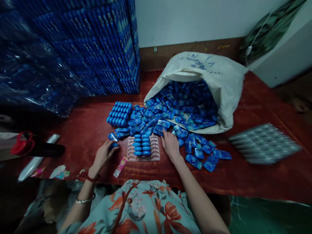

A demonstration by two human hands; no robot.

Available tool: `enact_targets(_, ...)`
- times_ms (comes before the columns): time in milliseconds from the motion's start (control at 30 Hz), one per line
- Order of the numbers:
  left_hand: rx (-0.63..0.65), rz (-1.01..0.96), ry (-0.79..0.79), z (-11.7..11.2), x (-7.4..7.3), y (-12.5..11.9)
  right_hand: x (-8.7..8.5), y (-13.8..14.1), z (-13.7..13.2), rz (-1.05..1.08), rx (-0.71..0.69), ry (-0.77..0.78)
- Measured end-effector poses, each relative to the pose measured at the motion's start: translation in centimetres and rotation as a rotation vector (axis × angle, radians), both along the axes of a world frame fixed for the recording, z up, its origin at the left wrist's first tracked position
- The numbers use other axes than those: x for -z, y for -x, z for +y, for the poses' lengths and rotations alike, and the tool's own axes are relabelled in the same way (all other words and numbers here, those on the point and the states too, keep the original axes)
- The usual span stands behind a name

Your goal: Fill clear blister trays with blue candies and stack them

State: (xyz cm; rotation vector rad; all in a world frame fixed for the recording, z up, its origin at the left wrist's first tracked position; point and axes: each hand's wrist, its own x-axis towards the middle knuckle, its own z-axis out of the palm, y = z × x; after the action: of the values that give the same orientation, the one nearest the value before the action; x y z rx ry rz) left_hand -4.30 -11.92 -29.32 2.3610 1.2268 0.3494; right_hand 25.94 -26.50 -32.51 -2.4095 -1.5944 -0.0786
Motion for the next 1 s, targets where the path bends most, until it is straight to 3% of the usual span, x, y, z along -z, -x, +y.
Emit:
enact_targets(133,-0.097,-0.343,0.077,-4.1,-1.5,-1.1,-0.6,-0.5,-1.9,-0.052,-0.007,-0.015)
enact_targets(200,-0.046,-0.431,0.142,-6.3,-1.9,-2.1,-1.2,-0.6,-2.1,-0.049,-0.043,-0.026)
enact_targets(267,0.089,-0.451,0.166,-7.8,-1.9,-3.3,-1.8,-0.3,-1.3,-0.032,-0.151,0.021)
enact_targets(367,0.225,-0.447,0.099,-8.8,-1.5,-4.4,-2.9,0.5,0.9,-0.048,-0.269,0.192)
enact_targets(467,0.273,-0.433,-0.010,-8.7,-1.0,-3.7,-4.1,0.9,2.4,-0.056,-0.206,0.360)
enact_targets(567,0.364,-0.420,-0.119,-9.0,-0.7,-1.8,-4.9,0.7,1.8,-0.006,-0.146,0.431)
enact_targets(733,0.414,-0.447,-0.209,-10.6,0.0,0.2,-3.8,-0.2,-1.8,0.006,-0.053,0.389)
enact_targets(867,0.282,-0.488,-0.170,-11.3,0.5,-0.9,-2.2,-0.1,-4.3,0.017,0.075,0.274)
enact_targets(1000,0.138,-0.462,-0.135,-11.1,0.6,-2.2,-1.6,0.1,-4.2,0.154,0.170,0.038)
